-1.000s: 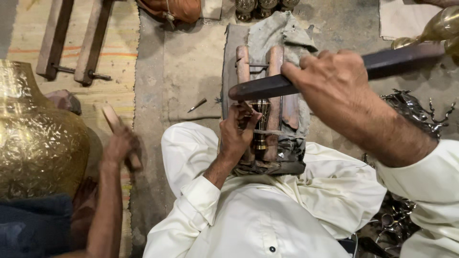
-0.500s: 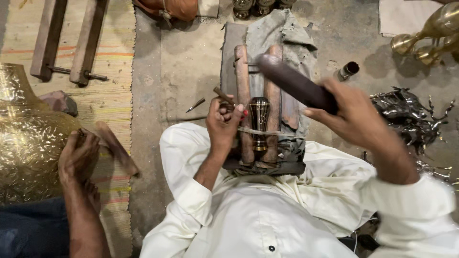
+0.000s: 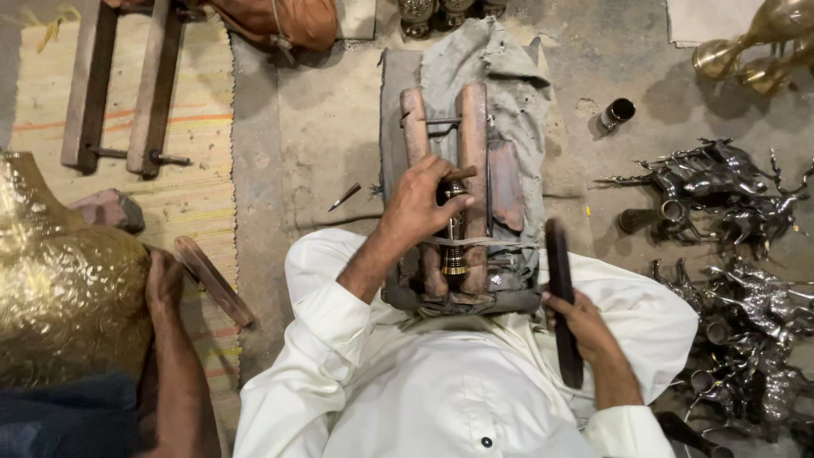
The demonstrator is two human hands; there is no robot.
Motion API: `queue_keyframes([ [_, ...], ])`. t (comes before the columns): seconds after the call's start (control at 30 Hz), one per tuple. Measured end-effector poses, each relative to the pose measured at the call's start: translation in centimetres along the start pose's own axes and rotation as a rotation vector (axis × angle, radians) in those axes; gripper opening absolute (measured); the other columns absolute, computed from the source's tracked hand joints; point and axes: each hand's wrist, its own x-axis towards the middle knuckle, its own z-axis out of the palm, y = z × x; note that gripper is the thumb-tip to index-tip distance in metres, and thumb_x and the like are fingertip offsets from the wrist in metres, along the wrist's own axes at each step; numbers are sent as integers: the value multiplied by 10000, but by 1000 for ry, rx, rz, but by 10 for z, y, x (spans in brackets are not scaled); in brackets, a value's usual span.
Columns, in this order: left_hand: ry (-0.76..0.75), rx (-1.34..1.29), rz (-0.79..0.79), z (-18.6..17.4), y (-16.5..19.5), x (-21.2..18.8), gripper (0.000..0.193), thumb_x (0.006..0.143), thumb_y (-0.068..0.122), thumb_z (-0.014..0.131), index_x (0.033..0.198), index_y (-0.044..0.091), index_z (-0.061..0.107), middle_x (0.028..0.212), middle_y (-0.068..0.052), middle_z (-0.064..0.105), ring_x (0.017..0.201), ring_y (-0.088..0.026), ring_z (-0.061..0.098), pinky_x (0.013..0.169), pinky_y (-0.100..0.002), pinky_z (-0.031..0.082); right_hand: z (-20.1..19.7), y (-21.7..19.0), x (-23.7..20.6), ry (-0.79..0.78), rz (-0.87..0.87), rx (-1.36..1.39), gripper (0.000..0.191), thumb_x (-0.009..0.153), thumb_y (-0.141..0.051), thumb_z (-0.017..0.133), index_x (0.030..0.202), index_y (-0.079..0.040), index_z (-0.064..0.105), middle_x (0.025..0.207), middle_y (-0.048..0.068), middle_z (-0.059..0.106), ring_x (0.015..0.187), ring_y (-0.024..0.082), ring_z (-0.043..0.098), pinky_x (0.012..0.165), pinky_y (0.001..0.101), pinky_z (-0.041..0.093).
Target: The person sits on the floor holding a small brass ornament against a sandbag cushion and repeatedly strikes a punch placed on the ornament with a hammer, rotating the ornament between strikes to work its surface. A second person nearby works on a large brass vessel.
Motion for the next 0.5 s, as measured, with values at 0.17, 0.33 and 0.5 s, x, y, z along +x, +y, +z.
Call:
queue_keyframes([
  [0.17,-7,-67,76,2,-7,2,440,818,254,873,1140,8,700,983,-128,656,935,-300,685,843,-410,551,-1,13,14,6,-21,-63,130,963,-113,642,1044,-12,625,692,14,552,562,102,488,493,272,417],
  [0.33,-89,-186,-88,2,-26,-6,410,811,249,859,1134,33,727,1002,-99,713,897,-256,698,807,-408,560,9,12,22,2,-55,-75,115,975,-111,637,1015,-10,599,685,23,552,539,112,488,482,279,423],
  [0.5,24,-313,39,3,-39,-17,426,921,174,761,1293,12,632,1153,-96,690,1066,-228,676,924,-384,529,18,12,17,42,-17,-72,94,967,-91,620,1041,-37,599,678,26,552,528,120,484,476,282,413],
])
